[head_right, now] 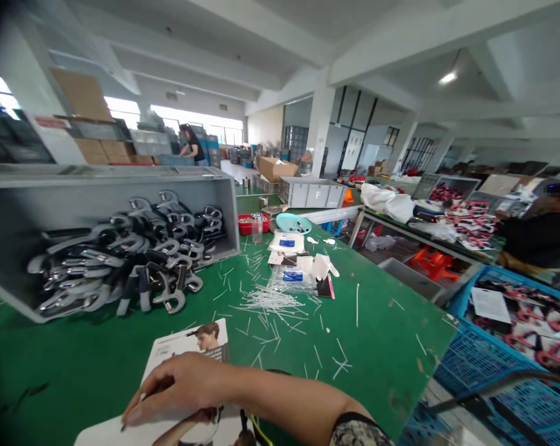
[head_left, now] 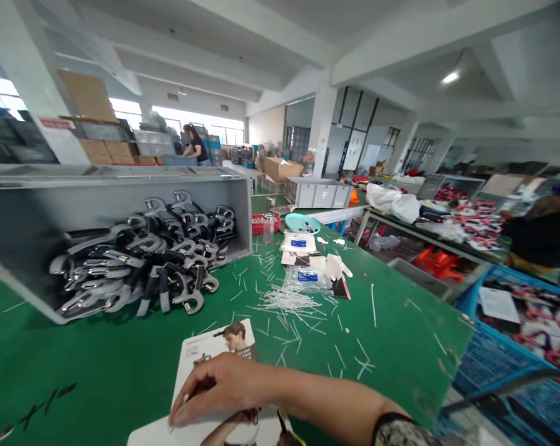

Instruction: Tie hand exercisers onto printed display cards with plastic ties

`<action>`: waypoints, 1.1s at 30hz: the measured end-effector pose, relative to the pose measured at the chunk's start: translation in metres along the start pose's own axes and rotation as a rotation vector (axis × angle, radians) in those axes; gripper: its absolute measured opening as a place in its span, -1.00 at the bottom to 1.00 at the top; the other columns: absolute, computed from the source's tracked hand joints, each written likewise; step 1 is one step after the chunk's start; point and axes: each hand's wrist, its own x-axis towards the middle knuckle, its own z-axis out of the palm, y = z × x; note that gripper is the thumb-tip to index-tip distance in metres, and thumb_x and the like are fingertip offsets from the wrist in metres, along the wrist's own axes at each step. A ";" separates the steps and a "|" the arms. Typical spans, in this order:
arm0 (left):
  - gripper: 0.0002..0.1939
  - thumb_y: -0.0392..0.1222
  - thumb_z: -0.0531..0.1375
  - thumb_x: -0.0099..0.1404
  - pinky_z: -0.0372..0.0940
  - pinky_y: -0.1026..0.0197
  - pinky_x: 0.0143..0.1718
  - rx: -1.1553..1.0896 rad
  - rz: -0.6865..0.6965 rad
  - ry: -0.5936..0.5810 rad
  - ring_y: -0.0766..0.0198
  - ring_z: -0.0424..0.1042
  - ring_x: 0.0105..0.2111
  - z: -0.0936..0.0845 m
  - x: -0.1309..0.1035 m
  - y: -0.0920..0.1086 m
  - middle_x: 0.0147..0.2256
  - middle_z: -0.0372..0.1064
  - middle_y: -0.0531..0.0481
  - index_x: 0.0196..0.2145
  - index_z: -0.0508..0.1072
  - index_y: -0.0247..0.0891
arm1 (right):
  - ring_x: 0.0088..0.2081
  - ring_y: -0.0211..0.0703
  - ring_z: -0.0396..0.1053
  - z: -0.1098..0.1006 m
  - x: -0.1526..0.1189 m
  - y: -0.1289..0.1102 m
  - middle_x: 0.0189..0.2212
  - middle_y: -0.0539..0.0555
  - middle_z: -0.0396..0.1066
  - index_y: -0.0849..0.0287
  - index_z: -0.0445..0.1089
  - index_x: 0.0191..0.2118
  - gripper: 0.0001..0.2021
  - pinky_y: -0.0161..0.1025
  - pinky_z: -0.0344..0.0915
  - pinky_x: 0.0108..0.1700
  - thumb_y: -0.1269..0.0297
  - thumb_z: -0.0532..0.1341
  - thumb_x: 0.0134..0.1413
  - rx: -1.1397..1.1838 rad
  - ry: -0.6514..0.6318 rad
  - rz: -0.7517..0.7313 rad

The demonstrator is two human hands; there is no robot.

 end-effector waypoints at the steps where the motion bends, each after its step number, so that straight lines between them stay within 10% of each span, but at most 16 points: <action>1: -0.38 0.30 0.22 -0.11 0.41 -0.31 -0.46 0.003 -0.019 0.102 -0.28 0.56 -0.44 0.003 0.000 0.006 -0.42 0.59 -0.07 -0.11 0.58 0.00 | -0.34 -0.32 0.33 -0.001 0.001 0.001 -0.38 -0.08 0.44 0.12 0.56 -0.19 -0.64 -0.47 0.20 -0.34 0.06 0.45 -0.13 -0.006 -0.002 -0.006; 3: -0.40 0.32 0.19 -0.06 0.42 -0.28 -0.43 -0.014 -0.051 0.305 -0.23 0.56 -0.42 0.008 -0.001 0.013 -0.44 0.58 -0.06 -0.13 0.58 -0.03 | -0.32 -0.31 0.34 -0.003 0.005 0.004 -0.36 -0.08 0.44 0.14 0.55 -0.20 -0.63 -0.47 0.20 -0.32 0.06 0.45 -0.15 -0.007 -0.009 -0.031; 6: -0.49 0.29 0.17 -0.01 0.43 -0.18 -0.42 -0.108 -0.049 0.308 -0.18 0.55 -0.38 -0.001 -0.003 0.001 -0.47 0.56 -0.03 -0.20 0.59 -0.02 | -0.31 -0.31 0.35 -0.002 0.008 0.005 -0.35 -0.06 0.44 0.16 0.54 -0.22 -0.67 -0.45 0.21 -0.30 0.07 0.42 -0.08 0.008 -0.032 -0.082; 9: -0.61 0.20 0.22 0.01 0.44 -0.08 -0.40 -0.222 -0.032 0.111 -0.15 0.54 -0.33 -0.046 -0.019 -0.040 -0.48 0.54 -0.03 -0.30 0.61 -0.05 | -0.34 -0.31 0.33 0.009 0.003 -0.001 -0.39 -0.04 0.43 0.19 0.54 -0.24 -0.76 -0.40 0.22 -0.28 0.13 0.35 0.05 -0.020 0.013 -0.158; 15: -0.78 -0.08 0.30 0.07 0.40 0.13 -0.18 -0.302 -0.197 0.089 0.04 0.49 -0.21 -0.143 -0.094 -0.085 -0.26 0.56 -0.06 -0.32 0.64 -0.19 | -0.33 -0.28 0.30 0.017 -0.004 -0.012 -0.33 0.00 0.43 0.19 0.50 -0.21 -0.83 -0.33 0.18 -0.27 0.23 0.22 0.21 -0.134 0.043 -0.183; 33: -0.83 -0.21 0.29 0.20 0.31 0.22 -0.15 -0.571 -0.208 -0.025 0.15 0.45 -0.19 -0.148 -0.094 -0.091 -0.23 0.51 -0.08 -0.24 0.62 -0.25 | -0.29 -0.22 0.32 0.021 -0.011 -0.014 -0.31 0.01 0.40 0.13 0.40 -0.17 -0.78 -0.28 0.20 -0.23 0.15 0.08 0.34 -0.271 -0.036 -0.215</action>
